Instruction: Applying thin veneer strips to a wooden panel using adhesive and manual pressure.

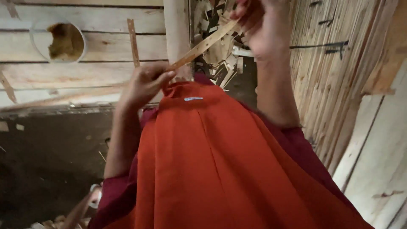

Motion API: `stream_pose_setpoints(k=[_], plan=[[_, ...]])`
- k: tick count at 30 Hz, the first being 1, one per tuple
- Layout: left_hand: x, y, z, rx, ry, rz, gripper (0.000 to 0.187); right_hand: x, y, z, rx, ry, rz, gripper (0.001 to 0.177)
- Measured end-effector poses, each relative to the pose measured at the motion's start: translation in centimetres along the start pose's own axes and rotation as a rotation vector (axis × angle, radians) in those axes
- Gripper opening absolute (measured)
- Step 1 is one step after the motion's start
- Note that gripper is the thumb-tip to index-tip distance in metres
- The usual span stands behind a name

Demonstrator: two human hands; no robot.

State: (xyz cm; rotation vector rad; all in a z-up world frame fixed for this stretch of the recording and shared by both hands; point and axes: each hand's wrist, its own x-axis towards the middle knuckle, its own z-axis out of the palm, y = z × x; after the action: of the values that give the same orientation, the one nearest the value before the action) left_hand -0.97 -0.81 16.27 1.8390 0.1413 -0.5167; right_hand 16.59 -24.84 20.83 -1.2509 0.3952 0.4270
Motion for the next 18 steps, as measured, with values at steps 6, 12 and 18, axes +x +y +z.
stream_pose_setpoints(k=[6, 12, 18], plan=[[1.4, -4.7, -2.5, -0.363, -0.185, -0.06, 0.049, 3.5, -0.4, -0.4, 0.06, -0.247, -0.182, 0.021], [2.3, -2.7, -4.9, 0.174, 0.227, -0.236, 0.075, 4.8, -1.5, 1.9, -0.046, -0.372, -0.39, 0.019], [8.0, -2.2, -2.3, 0.384, 0.532, 0.239, 0.085, 6.5, 0.6, 7.4, -0.243, -0.521, -0.303, 0.016]])
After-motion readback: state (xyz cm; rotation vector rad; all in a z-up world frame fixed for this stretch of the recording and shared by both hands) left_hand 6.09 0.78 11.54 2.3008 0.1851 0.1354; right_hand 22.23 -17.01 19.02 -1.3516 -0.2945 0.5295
